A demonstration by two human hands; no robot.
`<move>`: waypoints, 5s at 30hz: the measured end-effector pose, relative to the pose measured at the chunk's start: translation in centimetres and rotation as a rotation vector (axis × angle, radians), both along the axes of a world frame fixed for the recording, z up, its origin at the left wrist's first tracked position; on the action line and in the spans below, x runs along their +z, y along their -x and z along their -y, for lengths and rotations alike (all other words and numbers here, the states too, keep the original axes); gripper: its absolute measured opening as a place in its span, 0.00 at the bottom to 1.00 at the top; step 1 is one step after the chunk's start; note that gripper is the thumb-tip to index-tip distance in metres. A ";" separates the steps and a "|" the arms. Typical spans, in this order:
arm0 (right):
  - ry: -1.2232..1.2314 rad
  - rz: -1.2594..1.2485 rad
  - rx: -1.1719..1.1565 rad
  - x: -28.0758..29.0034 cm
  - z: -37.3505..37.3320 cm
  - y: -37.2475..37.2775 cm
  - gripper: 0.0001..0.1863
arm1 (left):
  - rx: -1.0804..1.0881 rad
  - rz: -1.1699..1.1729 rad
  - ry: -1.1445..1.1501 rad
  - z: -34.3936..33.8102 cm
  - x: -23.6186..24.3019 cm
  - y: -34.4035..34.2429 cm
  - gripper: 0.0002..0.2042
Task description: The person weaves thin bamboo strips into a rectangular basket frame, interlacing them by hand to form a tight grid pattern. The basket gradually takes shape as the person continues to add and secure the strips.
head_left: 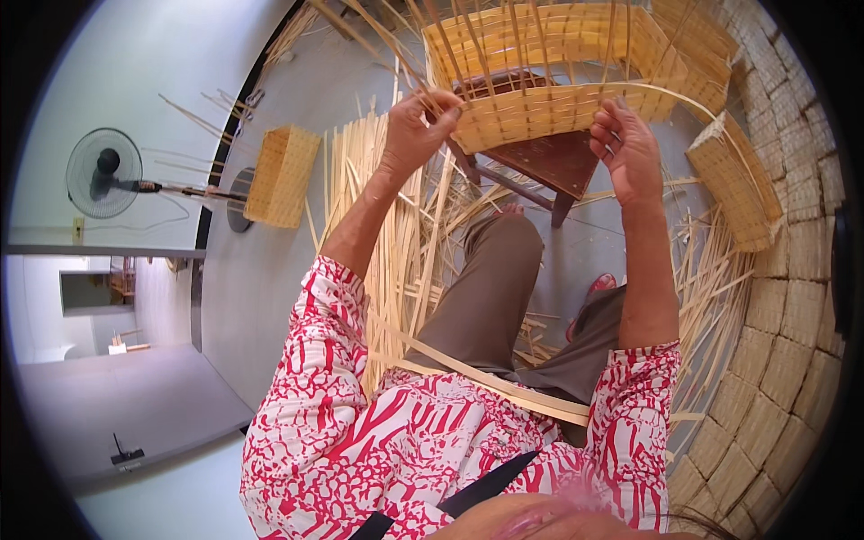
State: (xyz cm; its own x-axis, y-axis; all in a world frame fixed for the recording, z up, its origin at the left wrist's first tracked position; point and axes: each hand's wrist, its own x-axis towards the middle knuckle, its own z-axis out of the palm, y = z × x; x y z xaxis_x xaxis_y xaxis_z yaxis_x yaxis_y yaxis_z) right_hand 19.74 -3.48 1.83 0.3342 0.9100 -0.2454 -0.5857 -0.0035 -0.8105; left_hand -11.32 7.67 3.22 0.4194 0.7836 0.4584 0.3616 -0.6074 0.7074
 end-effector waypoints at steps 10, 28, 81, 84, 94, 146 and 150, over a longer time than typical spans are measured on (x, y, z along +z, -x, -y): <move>-0.125 -0.369 -0.035 -2.0 -0.2 -1.4 0.15 | 0.202 0.190 -0.194 5.0 -1.0 2.0 0.08; -0.314 -0.303 -0.028 -2.0 0.3 -1.0 0.08 | -0.118 -0.214 -0.600 0.9 2.5 -10.4 0.09; -0.287 -0.464 -0.332 -1.0 0.3 -5.0 0.13 | 0.052 -0.202 -0.505 3.7 2.5 -14.4 0.10; -0.379 -0.603 -0.050 -1.6 0.3 -5.5 0.10 | -0.127 0.019 -0.452 3.2 2.4 -13.8 0.07; -0.506 0.468 0.196 5.6 -0.1 1.4 0.28 | -0.354 0.032 -0.242 2.4 3.1 -13.2 0.08; -0.278 1.254 -0.555 4.0 3.0 -3.7 0.27 | 0.039 -0.366 -0.353 -0.7 1.9 -15.2 0.10; -0.212 1.830 -0.560 4.2 3.2 -3.4 0.22 | 0.007 -0.233 -0.396 -2.6 2.1 -8.8 0.05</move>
